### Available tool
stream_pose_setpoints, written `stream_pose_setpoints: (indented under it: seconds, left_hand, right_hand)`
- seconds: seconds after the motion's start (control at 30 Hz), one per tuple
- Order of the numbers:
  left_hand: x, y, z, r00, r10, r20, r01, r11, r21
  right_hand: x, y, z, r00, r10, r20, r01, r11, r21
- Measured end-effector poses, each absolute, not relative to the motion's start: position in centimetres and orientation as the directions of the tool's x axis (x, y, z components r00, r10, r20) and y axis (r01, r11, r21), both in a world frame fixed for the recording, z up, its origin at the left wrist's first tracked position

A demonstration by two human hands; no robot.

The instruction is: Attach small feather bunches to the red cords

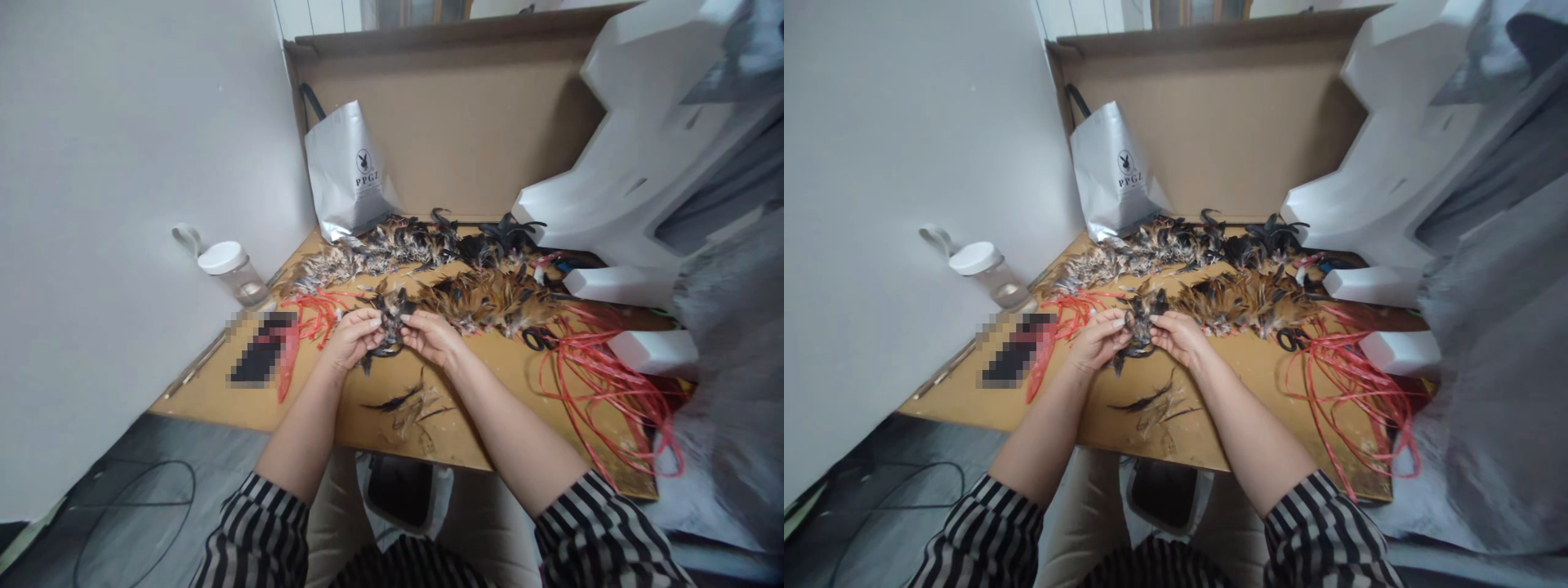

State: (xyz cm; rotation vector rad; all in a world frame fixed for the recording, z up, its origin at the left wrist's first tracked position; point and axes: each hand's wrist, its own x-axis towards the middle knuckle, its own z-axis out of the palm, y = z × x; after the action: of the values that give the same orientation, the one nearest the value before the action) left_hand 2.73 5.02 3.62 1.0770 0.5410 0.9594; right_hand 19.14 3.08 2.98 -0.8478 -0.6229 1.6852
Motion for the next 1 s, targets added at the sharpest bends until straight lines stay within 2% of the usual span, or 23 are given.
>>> stream_pose_setpoints:
  seconds: [0.17,0.3,0.5,0.63,0.73,1.0]
  left_hand:
    - [2.5,4.4,3.5,0.703,0.711,0.011,-0.190,0.173,0.967]
    - [2.8,4.3,3.5,0.731,0.682,-0.018,-0.111,0.145,0.983]
    - [3.0,5.4,3.5,0.474,0.879,0.045,-0.372,0.154,0.915]
    - [2.8,6.0,3.5,0.363,0.929,0.073,-0.500,0.127,0.857]
    - [2.8,6.1,3.5,0.358,0.932,0.062,-0.499,0.135,0.856]
    - [2.9,6.0,3.3,0.415,0.906,0.084,-0.538,0.170,0.825]
  right_hand:
    - [19.3,3.0,3.3,-0.102,0.967,-0.232,-0.586,-0.247,-0.772]
    - [19.6,3.0,3.6,-0.115,0.968,-0.223,-0.551,-0.249,-0.796]
    - [20.3,2.5,3.9,-0.356,0.929,-0.095,-0.494,-0.273,-0.826]
    - [20.0,2.1,3.8,-0.485,0.871,-0.085,-0.443,-0.328,-0.834]
    - [19.6,2.1,3.5,-0.498,0.863,-0.084,-0.428,-0.329,-0.842]
    - [18.9,2.4,2.6,-0.402,0.912,-0.085,-0.426,-0.269,-0.864]
